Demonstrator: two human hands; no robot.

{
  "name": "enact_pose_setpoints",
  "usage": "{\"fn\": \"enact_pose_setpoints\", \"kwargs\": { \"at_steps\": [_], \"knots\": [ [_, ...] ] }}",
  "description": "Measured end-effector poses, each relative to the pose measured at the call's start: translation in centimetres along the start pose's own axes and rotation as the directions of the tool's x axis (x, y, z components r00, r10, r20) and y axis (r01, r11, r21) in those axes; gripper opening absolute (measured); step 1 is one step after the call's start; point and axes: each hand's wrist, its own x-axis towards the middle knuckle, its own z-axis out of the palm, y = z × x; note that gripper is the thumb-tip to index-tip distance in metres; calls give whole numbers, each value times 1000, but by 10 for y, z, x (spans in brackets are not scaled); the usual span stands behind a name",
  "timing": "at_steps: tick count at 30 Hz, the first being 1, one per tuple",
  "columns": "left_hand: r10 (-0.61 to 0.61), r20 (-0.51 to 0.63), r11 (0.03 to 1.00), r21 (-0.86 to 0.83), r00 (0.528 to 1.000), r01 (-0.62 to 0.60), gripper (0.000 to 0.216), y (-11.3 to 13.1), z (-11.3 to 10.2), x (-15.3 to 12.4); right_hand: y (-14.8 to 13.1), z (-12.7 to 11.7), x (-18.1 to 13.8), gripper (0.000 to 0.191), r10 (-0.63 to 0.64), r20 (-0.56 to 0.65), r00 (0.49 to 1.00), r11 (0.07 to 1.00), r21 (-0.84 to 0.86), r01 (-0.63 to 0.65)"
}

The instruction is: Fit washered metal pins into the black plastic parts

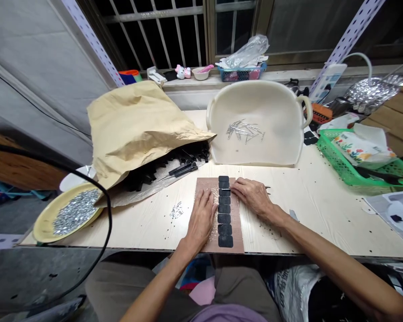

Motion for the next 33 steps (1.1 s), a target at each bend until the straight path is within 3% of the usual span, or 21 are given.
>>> {"fn": "enact_pose_setpoints", "kwargs": {
  "at_steps": [4,8,13,17,18,22,23,26,27,31,33],
  "knots": [
    [-32,30,999,-6,999,32,43,-5,7,-1,1,5,-5,24,-146,-6,989,989,-23,146],
    [-36,1,999,-39,999,36,41,-6,7,-1,2,6,-15,25,-377,33,926,925,-39,378],
    [-52,-29,997,-64,998,50,41,-5,6,0,3,7,-17,26,-211,-29,977,978,-4,211],
    [-68,-34,994,-84,997,65,41,-5,5,-1,-4,2,-21,25,-490,17,872,871,39,489],
    [-74,-36,993,-92,997,70,41,-5,4,-1,-4,0,-20,25,-481,19,877,876,43,480],
    [-108,-62,986,-135,992,99,40,-4,2,0,6,0,-10,32,-227,-21,974,974,26,227],
    [-116,-68,983,-147,991,105,40,-4,2,0,7,1,-11,32,-246,-18,969,969,30,247],
    [-129,-72,978,-173,989,115,40,-3,1,0,6,7,-17,26,-476,-3,880,877,70,475],
    [-135,-69,977,-176,988,121,40,-2,0,0,6,8,-17,24,-493,-16,870,866,80,493],
    [-146,-63,977,-166,987,134,40,-2,1,1,10,11,-9,27,-206,-74,976,974,82,212],
    [-139,-68,978,-164,988,126,40,-2,1,1,11,11,-8,28,-272,-41,961,959,71,275]
  ]
}}
